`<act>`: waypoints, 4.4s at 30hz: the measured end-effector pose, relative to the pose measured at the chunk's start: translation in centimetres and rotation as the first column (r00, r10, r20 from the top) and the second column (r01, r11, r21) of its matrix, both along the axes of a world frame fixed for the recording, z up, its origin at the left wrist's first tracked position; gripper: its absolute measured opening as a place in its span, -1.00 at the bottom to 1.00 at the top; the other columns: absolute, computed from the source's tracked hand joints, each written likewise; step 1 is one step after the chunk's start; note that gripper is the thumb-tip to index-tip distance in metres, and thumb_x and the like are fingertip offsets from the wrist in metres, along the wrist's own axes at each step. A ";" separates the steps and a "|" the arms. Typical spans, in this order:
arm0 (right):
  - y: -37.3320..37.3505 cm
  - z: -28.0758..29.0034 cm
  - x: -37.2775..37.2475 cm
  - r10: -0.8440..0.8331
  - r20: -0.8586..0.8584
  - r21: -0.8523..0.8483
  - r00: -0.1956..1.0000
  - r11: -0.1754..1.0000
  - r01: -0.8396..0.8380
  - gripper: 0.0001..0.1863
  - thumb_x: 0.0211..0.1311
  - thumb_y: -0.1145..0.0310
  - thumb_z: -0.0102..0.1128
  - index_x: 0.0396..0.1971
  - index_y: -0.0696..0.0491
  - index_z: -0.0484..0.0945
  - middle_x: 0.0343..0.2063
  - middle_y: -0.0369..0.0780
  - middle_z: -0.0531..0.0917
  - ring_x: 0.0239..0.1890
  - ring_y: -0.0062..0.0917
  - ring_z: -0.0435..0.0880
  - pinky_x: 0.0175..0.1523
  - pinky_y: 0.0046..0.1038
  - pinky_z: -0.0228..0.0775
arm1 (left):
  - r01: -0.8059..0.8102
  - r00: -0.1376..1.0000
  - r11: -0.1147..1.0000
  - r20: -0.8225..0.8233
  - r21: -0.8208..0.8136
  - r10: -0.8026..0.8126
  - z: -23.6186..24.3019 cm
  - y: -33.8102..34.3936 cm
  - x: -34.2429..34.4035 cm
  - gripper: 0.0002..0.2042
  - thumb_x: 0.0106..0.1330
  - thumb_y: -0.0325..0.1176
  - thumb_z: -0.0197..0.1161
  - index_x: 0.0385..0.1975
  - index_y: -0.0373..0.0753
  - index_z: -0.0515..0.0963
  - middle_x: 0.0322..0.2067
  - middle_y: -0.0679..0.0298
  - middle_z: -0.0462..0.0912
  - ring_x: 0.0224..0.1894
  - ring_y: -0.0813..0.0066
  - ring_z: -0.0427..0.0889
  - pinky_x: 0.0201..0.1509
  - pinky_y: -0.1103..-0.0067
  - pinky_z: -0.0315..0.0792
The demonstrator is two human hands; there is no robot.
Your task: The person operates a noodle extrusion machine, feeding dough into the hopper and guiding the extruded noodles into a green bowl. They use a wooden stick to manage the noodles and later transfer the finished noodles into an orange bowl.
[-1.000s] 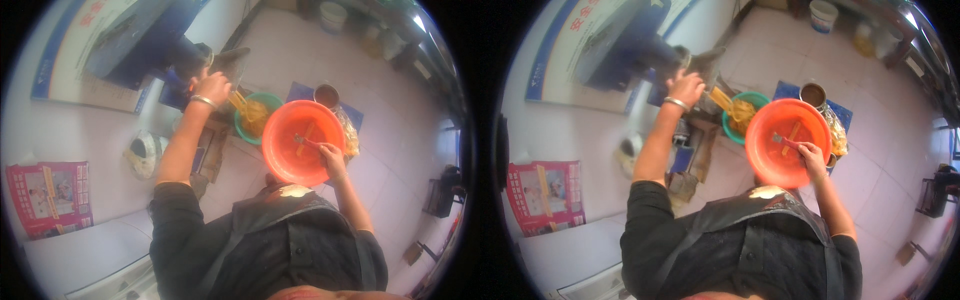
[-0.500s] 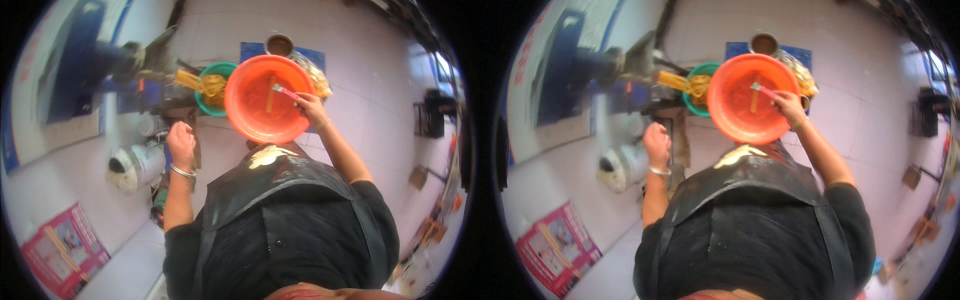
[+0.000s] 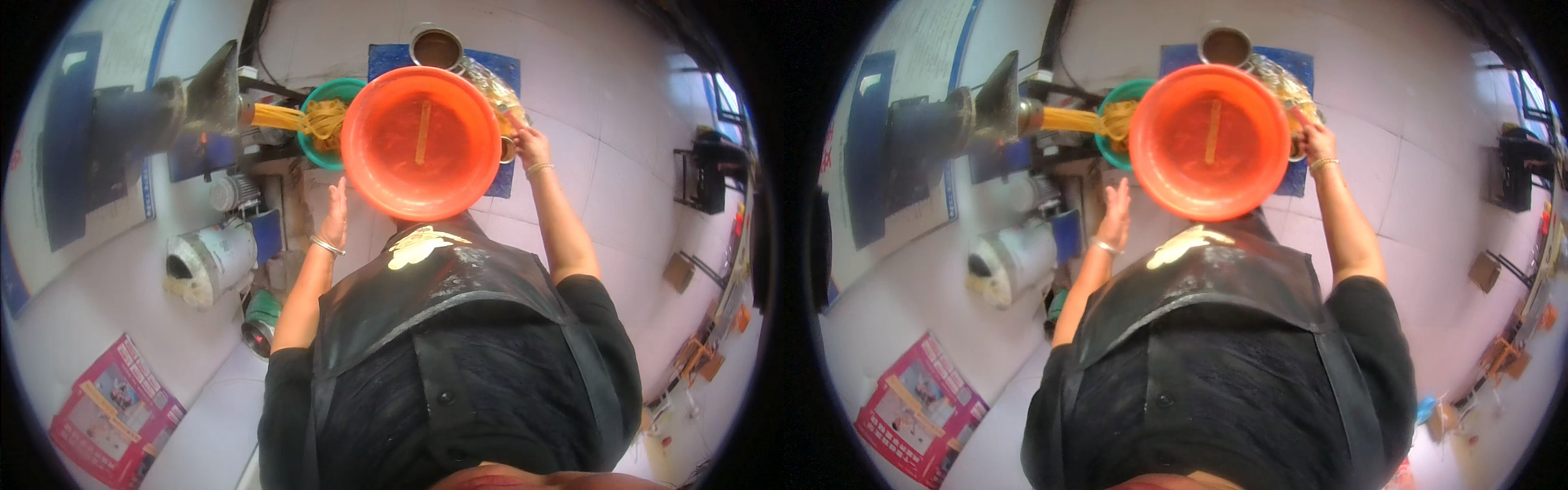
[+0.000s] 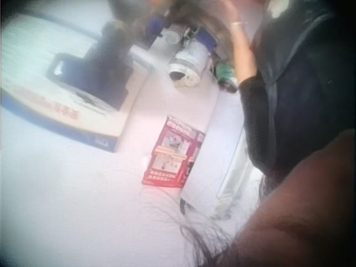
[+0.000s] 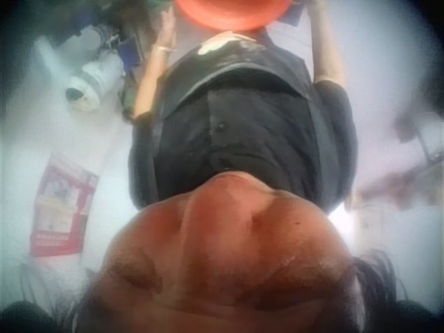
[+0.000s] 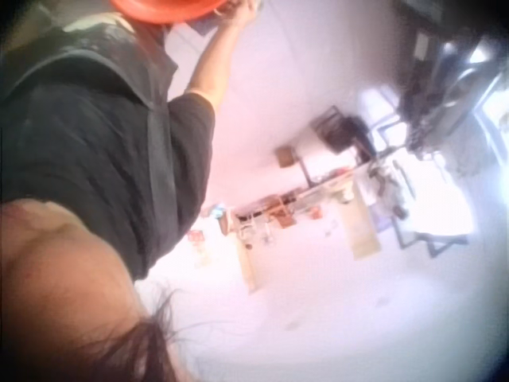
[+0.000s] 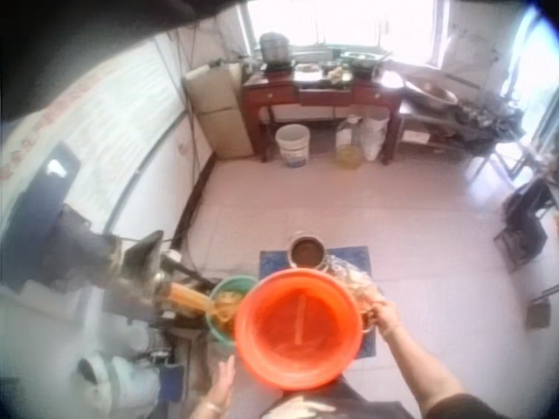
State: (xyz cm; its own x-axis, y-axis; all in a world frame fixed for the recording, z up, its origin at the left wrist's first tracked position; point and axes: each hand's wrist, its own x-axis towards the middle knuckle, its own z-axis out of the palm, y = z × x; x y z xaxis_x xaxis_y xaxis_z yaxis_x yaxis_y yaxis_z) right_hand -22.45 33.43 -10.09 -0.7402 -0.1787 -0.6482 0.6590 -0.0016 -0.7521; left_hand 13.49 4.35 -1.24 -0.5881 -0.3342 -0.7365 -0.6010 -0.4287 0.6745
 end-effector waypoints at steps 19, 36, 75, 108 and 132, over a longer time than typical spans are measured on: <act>8.9 -5.9 2.6 0.153 0.272 0.424 0.950 0.867 -0.261 -0.85 0.09 0.42 0.08 -0.64 0.05 0.40 -0.75 -0.22 0.48 -0.76 -0.53 0.46 -0.74 -0.50 0.16 | -0.088 0.754 0.976 0.627 -0.201 0.197 -12.5 -4.5 20.1 -0.57 0.22 -0.25 0.20 -0.02 -0.46 0.47 -0.25 -0.02 0.67 -0.35 0.24 0.68 -0.22 0.34 0.50; 6.4 -0.4 7.1 0.335 0.197 0.403 0.921 0.829 -0.388 -0.79 0.15 0.36 0.14 -0.63 0.04 0.40 -0.77 -0.32 0.39 -0.80 -0.60 0.29 -0.72 -0.52 0.10 | -0.153 0.886 0.920 0.362 -0.362 0.290 -15.9 -4.1 19.9 -0.78 0.15 -0.33 0.24 -0.28 -0.32 0.57 -0.47 0.24 0.62 -0.50 0.45 0.58 -0.38 0.49 0.49; -15.4 -18.8 12.5 0.888 0.147 0.765 0.436 0.177 -0.619 -0.72 0.17 0.38 0.00 -0.17 0.14 0.57 -0.23 -0.04 0.67 -0.14 -0.15 0.67 -0.10 -0.16 0.54 | 0.067 0.987 0.695 0.148 -0.716 0.057 -19.7 -1.1 -1.3 -0.65 0.24 -0.41 0.16 0.03 -0.35 0.44 -0.15 0.11 0.53 -0.29 0.42 0.59 -0.17 0.51 0.50; -11.5 -8.3 -6.1 0.686 -0.692 0.676 0.225 0.725 -0.130 -0.80 0.16 0.29 0.20 -0.37 0.13 0.57 -0.37 -0.02 0.63 -0.28 -0.10 0.61 -0.20 -0.24 0.44 | -0.444 0.887 0.886 0.077 -0.132 0.456 -24.4 -2.6 -1.6 -0.63 0.22 -0.50 0.19 0.03 -0.45 0.41 -0.12 0.09 0.58 -0.15 0.28 0.61 -0.08 0.40 0.54; -25.0 -30.9 10.3 0.927 -0.353 0.698 0.126 0.351 -0.625 -0.81 0.20 0.45 -0.06 -0.41 0.09 0.59 -0.39 -0.06 0.65 -0.29 -0.17 0.66 -0.23 -0.20 0.50 | -0.339 0.938 0.917 -0.007 -0.210 0.345 -23.8 -2.7 -1.7 -0.65 0.21 -0.51 0.20 0.00 -0.46 0.45 -0.15 0.16 0.60 -0.18 0.42 0.60 -0.08 0.51 0.49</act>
State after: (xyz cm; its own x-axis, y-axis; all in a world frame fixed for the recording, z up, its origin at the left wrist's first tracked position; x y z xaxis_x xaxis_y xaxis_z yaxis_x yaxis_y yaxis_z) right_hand -12.14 8.44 -40.98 -0.4812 -0.8349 -0.2671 -0.4954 0.5104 -0.7029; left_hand 11.81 1.62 -25.09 -0.3899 -0.6568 -0.6454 -0.4632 -0.4659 0.7539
